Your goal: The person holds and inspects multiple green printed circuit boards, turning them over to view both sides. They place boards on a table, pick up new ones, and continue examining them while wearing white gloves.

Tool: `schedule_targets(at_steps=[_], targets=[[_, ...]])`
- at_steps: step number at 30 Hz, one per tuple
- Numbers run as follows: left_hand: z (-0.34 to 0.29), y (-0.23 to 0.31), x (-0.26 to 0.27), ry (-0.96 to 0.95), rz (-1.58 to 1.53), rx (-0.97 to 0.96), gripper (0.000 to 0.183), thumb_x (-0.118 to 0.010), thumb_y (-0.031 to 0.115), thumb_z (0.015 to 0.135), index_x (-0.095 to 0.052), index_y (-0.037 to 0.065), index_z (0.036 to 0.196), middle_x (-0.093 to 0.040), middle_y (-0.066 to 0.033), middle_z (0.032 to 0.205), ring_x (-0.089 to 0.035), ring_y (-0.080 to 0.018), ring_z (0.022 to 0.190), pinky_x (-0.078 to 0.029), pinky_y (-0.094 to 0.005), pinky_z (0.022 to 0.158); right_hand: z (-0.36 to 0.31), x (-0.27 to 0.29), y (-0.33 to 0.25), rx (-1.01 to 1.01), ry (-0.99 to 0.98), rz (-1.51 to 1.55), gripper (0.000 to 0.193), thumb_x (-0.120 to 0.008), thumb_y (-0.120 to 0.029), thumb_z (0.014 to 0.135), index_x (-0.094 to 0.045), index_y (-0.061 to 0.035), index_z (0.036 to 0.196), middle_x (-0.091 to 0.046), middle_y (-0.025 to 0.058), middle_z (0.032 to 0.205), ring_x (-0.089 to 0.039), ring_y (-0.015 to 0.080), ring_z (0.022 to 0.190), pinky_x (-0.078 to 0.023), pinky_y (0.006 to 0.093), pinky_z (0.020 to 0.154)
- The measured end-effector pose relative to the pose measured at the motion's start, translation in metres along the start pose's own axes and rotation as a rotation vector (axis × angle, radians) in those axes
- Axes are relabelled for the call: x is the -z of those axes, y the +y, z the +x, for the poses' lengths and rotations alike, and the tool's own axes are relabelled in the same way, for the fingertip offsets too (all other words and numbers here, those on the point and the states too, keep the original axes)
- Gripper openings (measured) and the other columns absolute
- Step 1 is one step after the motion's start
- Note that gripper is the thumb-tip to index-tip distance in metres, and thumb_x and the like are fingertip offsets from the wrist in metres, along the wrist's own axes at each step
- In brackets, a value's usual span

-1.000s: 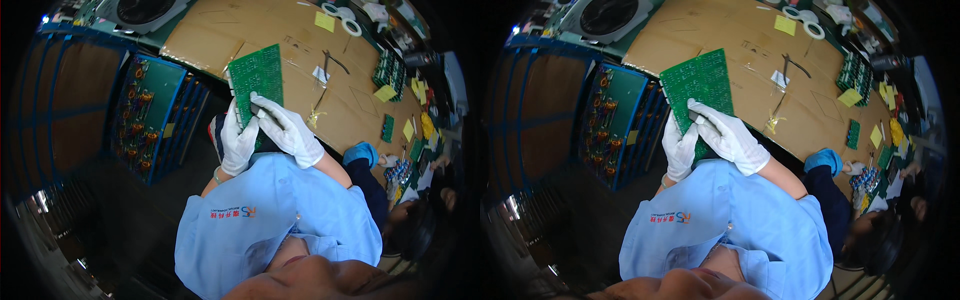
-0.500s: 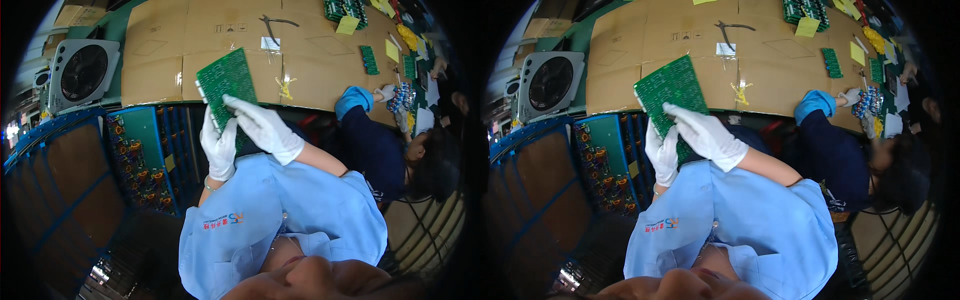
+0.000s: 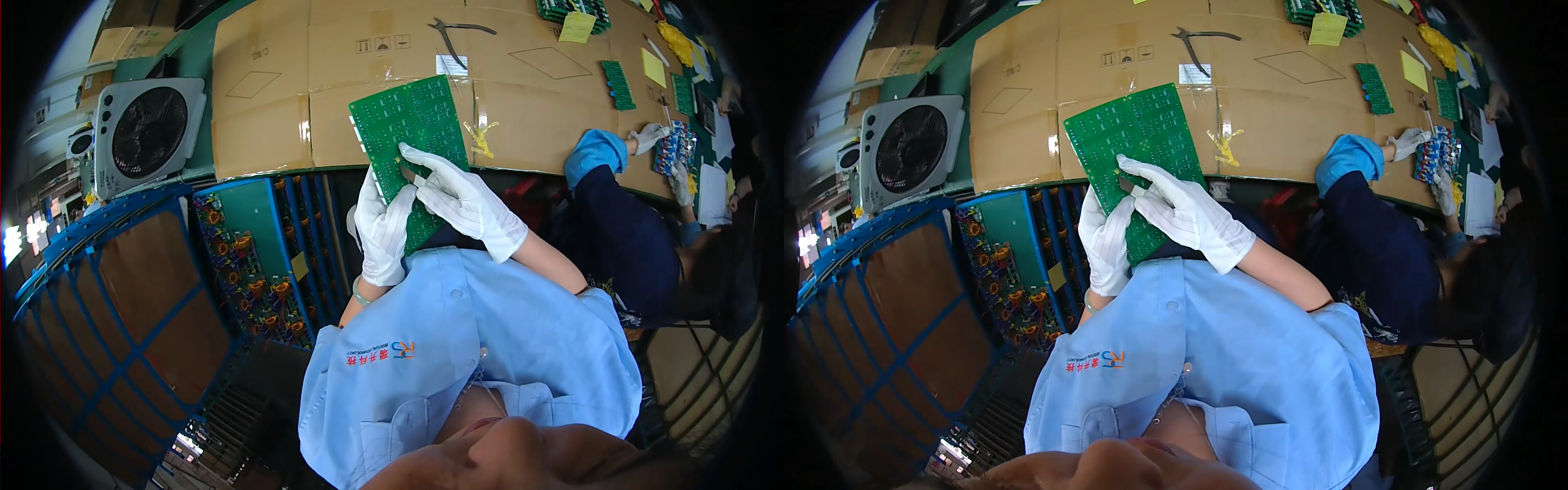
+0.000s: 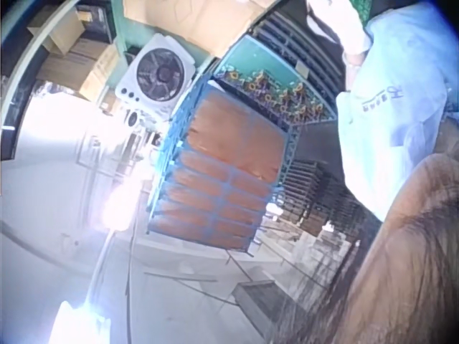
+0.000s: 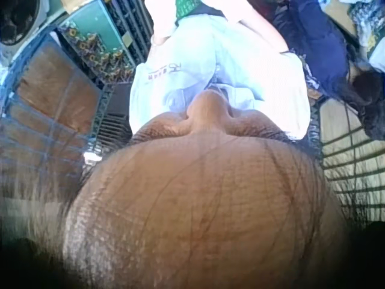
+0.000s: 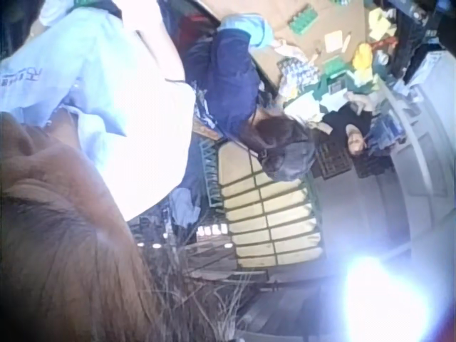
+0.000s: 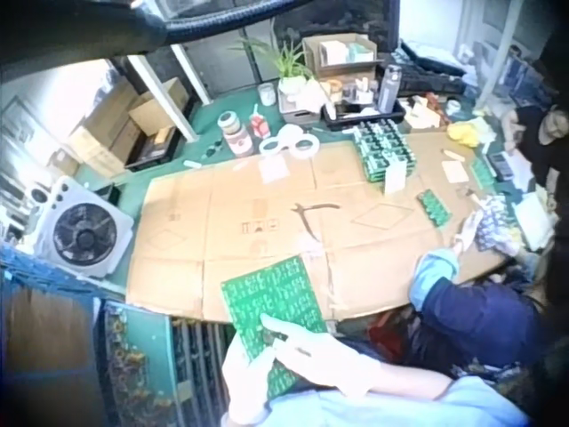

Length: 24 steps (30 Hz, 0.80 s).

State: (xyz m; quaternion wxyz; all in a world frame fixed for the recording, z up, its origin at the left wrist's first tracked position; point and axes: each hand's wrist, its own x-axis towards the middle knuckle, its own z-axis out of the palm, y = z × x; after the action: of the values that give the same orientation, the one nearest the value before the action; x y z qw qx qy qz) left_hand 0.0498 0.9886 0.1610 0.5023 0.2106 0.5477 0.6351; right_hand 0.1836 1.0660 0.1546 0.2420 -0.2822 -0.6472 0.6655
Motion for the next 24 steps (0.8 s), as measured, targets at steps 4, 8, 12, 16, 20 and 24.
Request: schedule_targets(at_steps=[4, 8, 12, 16, 20, 24], targets=[[0.001, -0.001, 0.000, -0.008, 0.037, -0.019, 0.049, -0.056, -0.004, 0.089, -0.043, -0.003, 0.136, -0.056, -0.0035, 0.113, -0.053, -0.0077, 0.097, -0.043, -0.0224, 0.088, 0.002, 0.002, -0.001, -0.030, -0.020, -0.046, 0.051, -0.054, -0.004, 0.094, -0.039, -0.0075, 0.143, -0.057, 0.0049, 0.130, -0.053, 0.0108, 0.071, -0.048, 0.0268, 0.074], [0.002, -0.002, 0.000, 0.001, 0.054, -0.032, 0.048, -0.055, -0.004, 0.089, -0.043, -0.003, 0.136, -0.056, -0.0033, 0.113, -0.052, -0.0076, 0.097, -0.043, -0.0224, 0.088, 0.003, -0.001, 0.003, 0.016, 0.003, -0.051, 0.052, -0.054, -0.004, 0.094, -0.039, -0.0071, 0.143, -0.052, 0.0053, 0.138, -0.054, 0.0114, 0.073, -0.048, 0.0267, 0.075], [0.003, -0.005, -0.001, 0.008, 0.052, -0.054, 0.049, -0.054, -0.005, 0.090, -0.042, -0.003, 0.137, -0.056, -0.0049, 0.118, -0.053, -0.0086, 0.101, -0.042, -0.0228, 0.091, 0.003, -0.001, -0.001, -0.001, 0.000, -0.056, 0.052, -0.054, -0.004, 0.094, -0.039, -0.0068, 0.144, -0.052, 0.0065, 0.138, -0.054, 0.0120, 0.074, -0.048, 0.0261, 0.077], [0.003, -0.009, 0.000, 0.016, 0.112, -0.072, 0.051, -0.052, -0.005, 0.090, -0.039, -0.004, 0.140, -0.054, -0.0072, 0.124, -0.053, -0.0108, 0.109, -0.042, -0.0240, 0.095, 0.002, -0.007, 0.001, 0.056, 0.060, -0.036, 0.052, -0.053, -0.004, 0.095, -0.038, -0.0069, 0.144, -0.051, 0.0066, 0.139, -0.055, 0.0128, 0.078, -0.047, 0.0255, 0.080], [0.001, -0.009, -0.001, 0.004, 0.147, -0.105, 0.053, -0.051, -0.006, 0.091, -0.036, -0.005, 0.141, -0.053, -0.0093, 0.129, -0.052, -0.0131, 0.114, -0.041, -0.0256, 0.098, 0.000, -0.008, -0.001, 0.067, 0.068, -0.061, 0.049, -0.052, -0.004, 0.096, -0.040, -0.0046, 0.143, -0.050, 0.0090, 0.141, -0.061, 0.0166, 0.098, -0.047, 0.0265, 0.089], [0.002, -0.013, 0.002, -0.020, 0.153, -0.126, 0.054, -0.049, -0.006, 0.092, -0.033, -0.006, 0.143, -0.051, -0.0110, 0.133, -0.051, -0.0146, 0.118, -0.040, -0.0267, 0.100, 0.001, -0.013, 0.005, 0.157, 0.125, -0.115, 0.045, -0.052, -0.006, 0.096, -0.043, -0.0036, 0.140, -0.051, 0.0131, 0.139, -0.061, 0.0262, 0.112, -0.048, 0.0310, 0.094]])
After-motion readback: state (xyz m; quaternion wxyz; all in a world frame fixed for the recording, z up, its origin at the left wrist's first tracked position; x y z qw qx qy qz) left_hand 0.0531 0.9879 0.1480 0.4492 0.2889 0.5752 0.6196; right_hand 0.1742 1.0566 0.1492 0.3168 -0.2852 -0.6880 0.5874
